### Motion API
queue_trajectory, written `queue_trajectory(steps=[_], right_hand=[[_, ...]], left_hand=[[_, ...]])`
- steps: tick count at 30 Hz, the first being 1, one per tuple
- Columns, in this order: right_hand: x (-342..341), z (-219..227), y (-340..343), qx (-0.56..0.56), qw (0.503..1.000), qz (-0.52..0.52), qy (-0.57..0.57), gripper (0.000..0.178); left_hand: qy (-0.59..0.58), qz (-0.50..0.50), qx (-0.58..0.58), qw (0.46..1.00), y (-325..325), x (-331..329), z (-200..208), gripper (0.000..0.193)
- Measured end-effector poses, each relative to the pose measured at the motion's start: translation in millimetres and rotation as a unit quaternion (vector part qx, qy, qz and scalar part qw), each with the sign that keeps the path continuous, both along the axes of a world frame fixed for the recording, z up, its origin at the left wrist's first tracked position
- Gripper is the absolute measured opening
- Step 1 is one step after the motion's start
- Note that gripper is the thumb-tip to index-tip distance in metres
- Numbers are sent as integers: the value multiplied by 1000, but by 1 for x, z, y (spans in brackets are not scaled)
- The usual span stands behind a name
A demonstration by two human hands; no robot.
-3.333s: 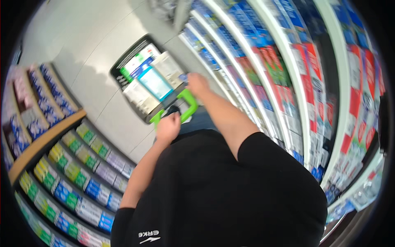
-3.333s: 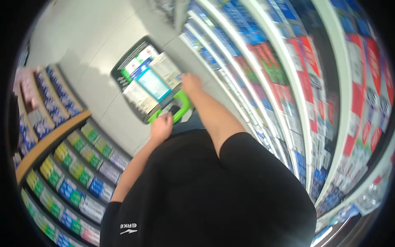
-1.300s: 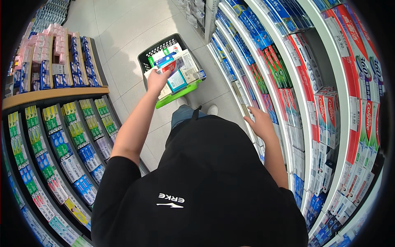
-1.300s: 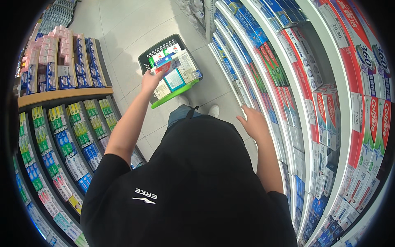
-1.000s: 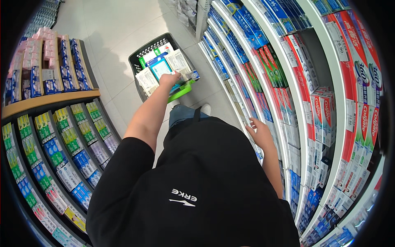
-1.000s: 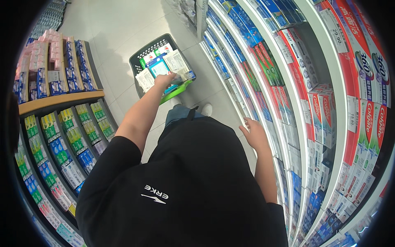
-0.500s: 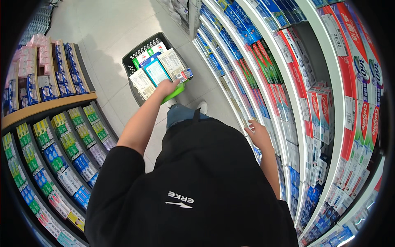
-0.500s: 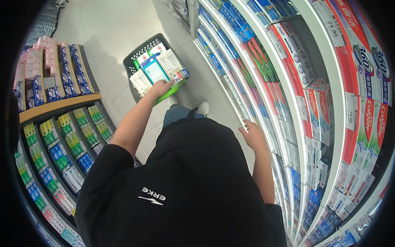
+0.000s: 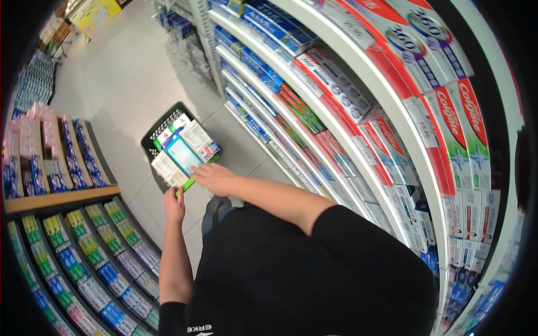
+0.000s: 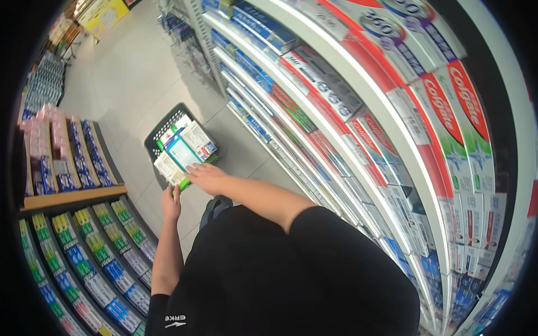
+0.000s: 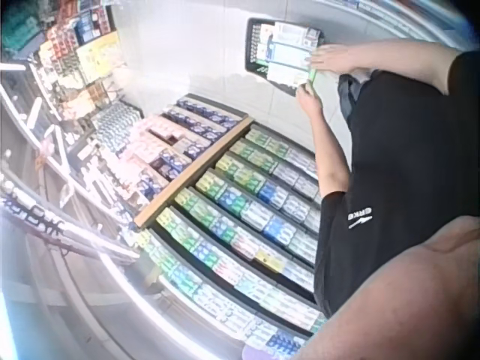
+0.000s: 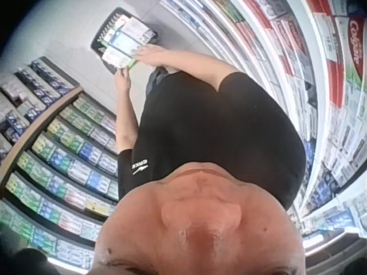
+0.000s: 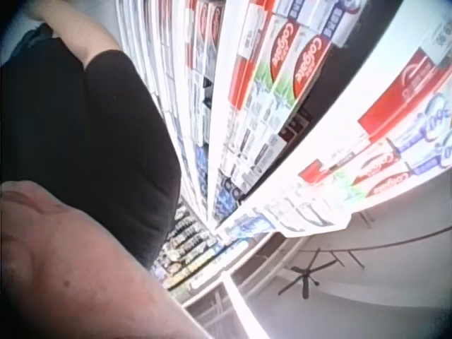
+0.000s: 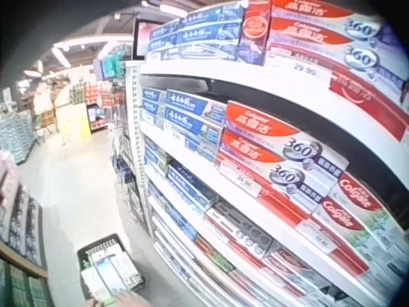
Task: Select various toothpaste, sanitary pads, and toothbrushes from shelves and place them into a shopping basket.
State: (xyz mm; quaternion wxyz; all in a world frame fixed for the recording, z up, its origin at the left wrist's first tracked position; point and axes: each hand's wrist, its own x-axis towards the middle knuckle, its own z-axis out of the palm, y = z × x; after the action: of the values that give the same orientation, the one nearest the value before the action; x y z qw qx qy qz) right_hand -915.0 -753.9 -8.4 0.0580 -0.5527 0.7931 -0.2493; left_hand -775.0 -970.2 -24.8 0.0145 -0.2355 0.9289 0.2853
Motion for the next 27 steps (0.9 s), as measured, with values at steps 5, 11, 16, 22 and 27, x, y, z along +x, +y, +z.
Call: queue_trajectory(steps=[5,11,16,22,27], right_hand=[[-3,-7,-25,157,986,21,-53,47],[12,-20,-5,117,993,-7,-27,43],[29,-4,16,176,980,1,-95,49],[66,0,69,77,995,-17,-60,45],[108,-3,101,97,989,-89,-64,54]], left_hand=[[20,-34,-78,996,24,27,4,51],[0,-33,-84,996,54,37,23,58],[-11,-61,-66,996,64,68,20,59],[-24,-85,-43,995,103,98,32,68],[-6,-107,-29,994,128,126,31,78]])
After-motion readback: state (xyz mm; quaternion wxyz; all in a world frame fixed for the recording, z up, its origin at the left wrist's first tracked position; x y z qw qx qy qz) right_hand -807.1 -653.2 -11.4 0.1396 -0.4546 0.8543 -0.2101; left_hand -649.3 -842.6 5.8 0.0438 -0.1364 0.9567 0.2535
